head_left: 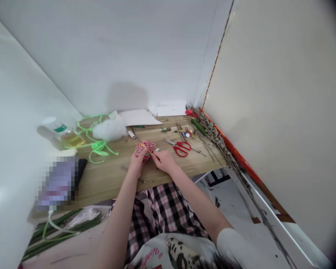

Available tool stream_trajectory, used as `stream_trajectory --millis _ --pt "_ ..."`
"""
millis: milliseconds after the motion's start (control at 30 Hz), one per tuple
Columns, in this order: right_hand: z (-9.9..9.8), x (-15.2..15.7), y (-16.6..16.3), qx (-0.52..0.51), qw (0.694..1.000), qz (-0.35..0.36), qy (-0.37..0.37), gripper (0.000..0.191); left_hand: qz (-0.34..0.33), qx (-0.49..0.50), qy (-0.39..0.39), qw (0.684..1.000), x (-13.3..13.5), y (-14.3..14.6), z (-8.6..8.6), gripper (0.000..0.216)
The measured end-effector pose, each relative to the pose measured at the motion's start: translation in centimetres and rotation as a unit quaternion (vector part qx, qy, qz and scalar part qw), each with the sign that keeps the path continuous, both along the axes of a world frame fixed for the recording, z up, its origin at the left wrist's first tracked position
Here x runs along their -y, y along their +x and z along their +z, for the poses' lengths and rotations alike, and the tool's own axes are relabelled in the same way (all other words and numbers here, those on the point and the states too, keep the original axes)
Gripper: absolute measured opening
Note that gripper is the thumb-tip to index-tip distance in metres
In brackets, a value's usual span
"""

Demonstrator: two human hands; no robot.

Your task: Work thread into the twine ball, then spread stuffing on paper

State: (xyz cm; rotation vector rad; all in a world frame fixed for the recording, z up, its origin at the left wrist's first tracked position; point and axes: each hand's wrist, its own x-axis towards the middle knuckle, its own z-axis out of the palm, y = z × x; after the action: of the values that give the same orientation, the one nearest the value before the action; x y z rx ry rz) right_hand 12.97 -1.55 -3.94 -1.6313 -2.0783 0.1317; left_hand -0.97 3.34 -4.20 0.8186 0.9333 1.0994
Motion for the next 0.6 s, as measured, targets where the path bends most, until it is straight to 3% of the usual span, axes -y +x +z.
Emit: stream_trajectory --millis 267,600 --pt "-0.24 -0.08 -0.07 -0.007 1.0 -0.002 0.009 0.029 0.013 -0.015 0.0 1.0 0.09 0.21 -0.3 0.064" --pt "-0.05 0.02 -0.29 0.002 1.0 0.008 0.001 0.033 0.072 0.062 -0.016 0.995 0.15 0.43 0.29 0.043"
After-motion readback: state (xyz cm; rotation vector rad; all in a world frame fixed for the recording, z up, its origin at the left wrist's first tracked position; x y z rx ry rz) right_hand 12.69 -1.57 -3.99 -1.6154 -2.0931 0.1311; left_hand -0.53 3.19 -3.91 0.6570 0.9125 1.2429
